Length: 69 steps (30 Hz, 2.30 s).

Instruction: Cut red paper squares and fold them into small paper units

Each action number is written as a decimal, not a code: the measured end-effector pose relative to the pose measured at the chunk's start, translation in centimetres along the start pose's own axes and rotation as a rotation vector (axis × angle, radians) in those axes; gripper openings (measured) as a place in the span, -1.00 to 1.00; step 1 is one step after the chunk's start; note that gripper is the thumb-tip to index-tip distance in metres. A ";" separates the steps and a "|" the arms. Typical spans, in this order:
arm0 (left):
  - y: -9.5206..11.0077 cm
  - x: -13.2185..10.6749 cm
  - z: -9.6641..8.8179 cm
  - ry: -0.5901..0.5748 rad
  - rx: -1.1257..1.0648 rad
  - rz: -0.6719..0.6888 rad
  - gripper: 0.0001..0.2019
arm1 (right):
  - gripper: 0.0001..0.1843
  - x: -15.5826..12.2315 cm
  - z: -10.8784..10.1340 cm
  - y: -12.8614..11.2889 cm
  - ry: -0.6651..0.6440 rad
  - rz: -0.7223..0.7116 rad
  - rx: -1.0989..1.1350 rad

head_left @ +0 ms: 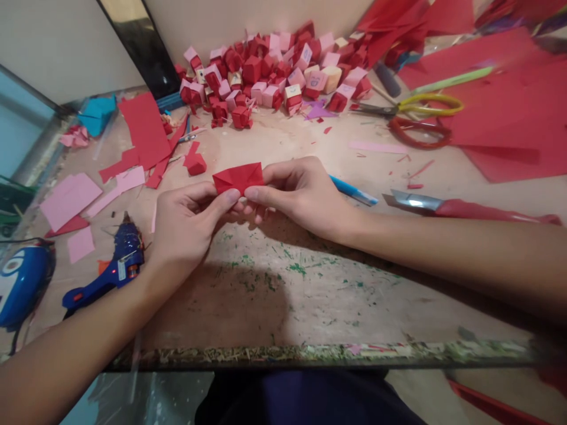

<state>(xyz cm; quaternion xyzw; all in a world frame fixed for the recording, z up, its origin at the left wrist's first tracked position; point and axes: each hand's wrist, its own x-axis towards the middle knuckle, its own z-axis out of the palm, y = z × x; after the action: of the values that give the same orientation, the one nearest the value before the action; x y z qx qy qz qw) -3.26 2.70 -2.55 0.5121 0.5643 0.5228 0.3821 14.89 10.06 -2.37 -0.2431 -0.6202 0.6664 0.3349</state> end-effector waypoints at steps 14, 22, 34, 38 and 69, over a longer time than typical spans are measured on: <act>0.5 -0.5 0.2 0.048 0.071 -0.019 -0.81 | -0.72 0.0 0.2 0.4 -0.028 0.060 0.061; 0.5 -0.1 0.0 0.033 -0.045 -0.060 -0.81 | -0.64 0.0 -0.4 0.0 0.000 -0.013 -0.080; 0.4 -0.1 -0.1 0.031 -0.078 -0.057 -0.88 | -0.70 -0.1 -0.3 -0.2 0.087 0.013 -0.132; 0.1 0.2 -0.3 0.079 -0.012 0.051 -0.78 | -0.76 0.1 -0.2 0.0 0.131 0.007 -0.112; 0.3 -0.7 -0.1 0.136 0.323 0.374 -0.82 | -0.87 0.2 -0.9 -0.2 -0.161 0.050 -0.237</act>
<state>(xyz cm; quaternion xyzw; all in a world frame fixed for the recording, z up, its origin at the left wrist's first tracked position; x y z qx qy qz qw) -3.16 1.94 -2.30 0.6254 0.5605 0.5208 0.1531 15.46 10.79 -2.25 -0.2419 -0.7134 0.6138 0.2361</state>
